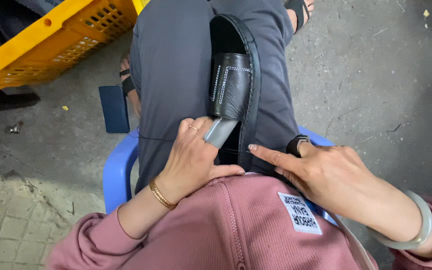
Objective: The person sits on a blue stool and sews a black leather slide sandal resting on their lap. They use a small hammer to drive a needle through the shoe's strap and sole, repeatedly pulling the thread and hammering to secure stitches. Yellow baskets filled with similar sandals are visible nearby.
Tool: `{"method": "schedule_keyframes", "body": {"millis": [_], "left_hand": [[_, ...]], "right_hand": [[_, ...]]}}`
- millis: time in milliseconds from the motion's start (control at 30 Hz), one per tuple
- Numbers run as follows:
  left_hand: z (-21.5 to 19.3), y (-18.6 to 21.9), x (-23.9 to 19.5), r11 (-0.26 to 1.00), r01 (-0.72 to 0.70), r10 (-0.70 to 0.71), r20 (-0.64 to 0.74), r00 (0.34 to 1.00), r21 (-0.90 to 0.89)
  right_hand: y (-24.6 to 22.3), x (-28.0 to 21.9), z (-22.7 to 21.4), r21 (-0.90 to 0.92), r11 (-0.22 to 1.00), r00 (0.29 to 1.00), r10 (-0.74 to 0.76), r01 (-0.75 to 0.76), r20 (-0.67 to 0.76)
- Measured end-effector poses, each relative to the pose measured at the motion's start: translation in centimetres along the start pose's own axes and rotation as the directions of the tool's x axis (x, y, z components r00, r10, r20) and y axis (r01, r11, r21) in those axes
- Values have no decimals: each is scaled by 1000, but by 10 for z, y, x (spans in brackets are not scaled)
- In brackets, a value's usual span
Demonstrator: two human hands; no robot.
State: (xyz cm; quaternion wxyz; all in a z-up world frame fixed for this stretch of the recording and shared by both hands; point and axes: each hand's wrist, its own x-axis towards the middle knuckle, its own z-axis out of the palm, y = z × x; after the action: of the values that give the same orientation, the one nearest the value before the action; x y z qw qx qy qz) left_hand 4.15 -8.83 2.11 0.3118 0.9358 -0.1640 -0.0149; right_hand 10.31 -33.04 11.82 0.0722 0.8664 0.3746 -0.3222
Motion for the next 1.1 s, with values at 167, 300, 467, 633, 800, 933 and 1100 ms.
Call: {"method": "schedule_keyframes", "body": {"millis": [167, 300, 467, 633, 800, 933, 1100], "left_hand": [[0, -3, -1, 997, -35, 31, -61, 998, -67], [3, -6, -2, 997, -42, 38, -61, 997, -65], [6, -6, -3, 997, -49, 45, -72, 996, -58], [4, -5, -1, 998, -21, 18, -40, 999, -63], [9, -8, 2, 1000, -3, 2, -29, 1000, -28], [14, -9, 3, 1000, 16, -16, 4, 1000, -6], [7, -6, 2, 1000, 7, -7, -17, 1000, 17]], "right_hand": [[2, 8, 3, 53, 998, 1000, -14, 14, -10], [1, 9, 4, 29, 999, 1000, -15, 14, 28], [0, 9, 0, 41, 999, 993, -6, 2, 118], [-14, 7, -2, -68, 998, 990, 10, 0, 139], [-18, 13, 11, 26, 1000, 998, 7, -9, 64], [-19, 19, 23, 159, 987, 997, 15, -1, -82], [-21, 26, 37, 207, 973, 960, -38, 98, -277]]}}
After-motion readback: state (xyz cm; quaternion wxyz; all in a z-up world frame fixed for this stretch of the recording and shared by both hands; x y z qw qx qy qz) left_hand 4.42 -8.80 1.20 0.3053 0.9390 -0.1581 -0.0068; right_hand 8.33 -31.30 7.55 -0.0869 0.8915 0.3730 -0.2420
